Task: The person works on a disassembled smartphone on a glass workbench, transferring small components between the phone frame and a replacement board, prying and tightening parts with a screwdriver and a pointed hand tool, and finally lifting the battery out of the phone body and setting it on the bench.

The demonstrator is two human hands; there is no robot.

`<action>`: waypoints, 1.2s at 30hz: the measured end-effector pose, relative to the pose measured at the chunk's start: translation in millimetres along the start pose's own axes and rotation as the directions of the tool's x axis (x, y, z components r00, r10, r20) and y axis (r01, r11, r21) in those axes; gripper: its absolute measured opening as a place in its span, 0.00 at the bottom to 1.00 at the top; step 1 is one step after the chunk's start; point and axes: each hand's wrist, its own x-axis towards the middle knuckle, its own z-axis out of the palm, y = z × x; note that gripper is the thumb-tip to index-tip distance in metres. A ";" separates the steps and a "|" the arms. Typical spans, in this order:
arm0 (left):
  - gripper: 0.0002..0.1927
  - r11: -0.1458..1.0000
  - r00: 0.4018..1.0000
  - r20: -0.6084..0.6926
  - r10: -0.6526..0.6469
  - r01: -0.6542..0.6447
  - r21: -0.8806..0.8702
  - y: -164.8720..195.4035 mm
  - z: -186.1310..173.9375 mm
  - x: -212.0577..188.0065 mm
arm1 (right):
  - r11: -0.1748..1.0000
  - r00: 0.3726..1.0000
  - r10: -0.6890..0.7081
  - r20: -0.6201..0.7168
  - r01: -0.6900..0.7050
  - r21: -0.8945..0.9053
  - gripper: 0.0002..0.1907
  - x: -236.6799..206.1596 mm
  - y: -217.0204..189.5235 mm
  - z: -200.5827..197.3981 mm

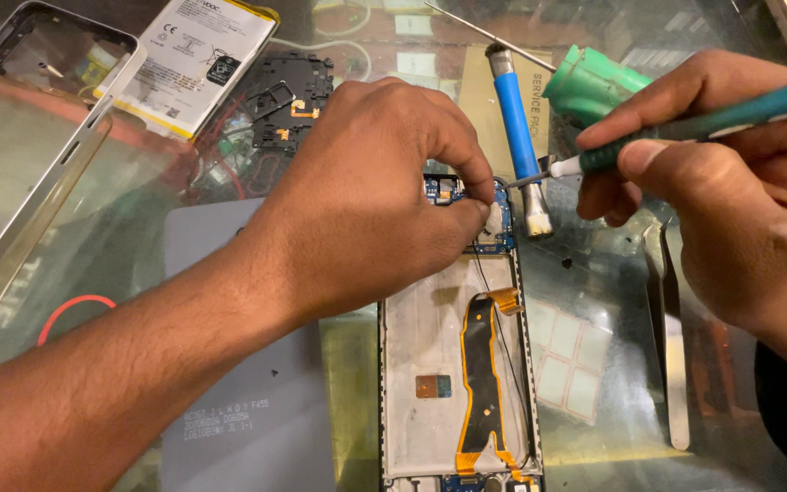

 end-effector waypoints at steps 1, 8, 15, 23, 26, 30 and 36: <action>0.03 1.000 1.000 -0.002 0.004 -0.004 -0.001 -0.1 -0.1 0.0 | 1.000 1.000 0.001 -0.002 -0.001 0.003 0.12 0.2 0.4 0.1; 0.03 1.000 1.000 -0.004 0.006 -0.006 -0.002 -1.4 0.5 -0.2 | 1.000 1.000 0.007 0.014 -0.007 -0.010 0.11 -4.5 0.6 -1.0; 0.03 1.000 1.000 0.002 0.004 -0.004 0.000 -1.8 0.6 0.2 | 0.999 0.998 0.001 0.056 0.002 -0.046 0.11 -10.1 -5.1 -2.9; 0.04 1.000 1.000 -0.014 -0.010 0.010 -0.002 -1.6 0.8 -1.1 | 1.000 0.999 -0.015 -0.028 0.015 0.022 0.12 -7.3 6.2 0.2; 0.05 0.998 0.998 0.008 -0.065 0.065 0.012 -1.9 1.0 -1.5 | 1.000 0.999 -0.006 -0.033 0.006 0.004 0.12 -8.1 7.6 -0.8; 0.07 0.984 0.987 0.014 -0.159 0.157 0.079 -2.0 1.5 -2.7 | 1.000 0.999 0.004 -0.036 -0.003 0.021 0.11 -7.5 6.7 0.0; 0.07 0.992 0.996 -0.003 -0.087 0.086 0.097 -3.1 1.3 -2.4 | 1.000 0.999 -0.004 -0.043 0.005 0.019 0.11 -6.1 4.7 1.2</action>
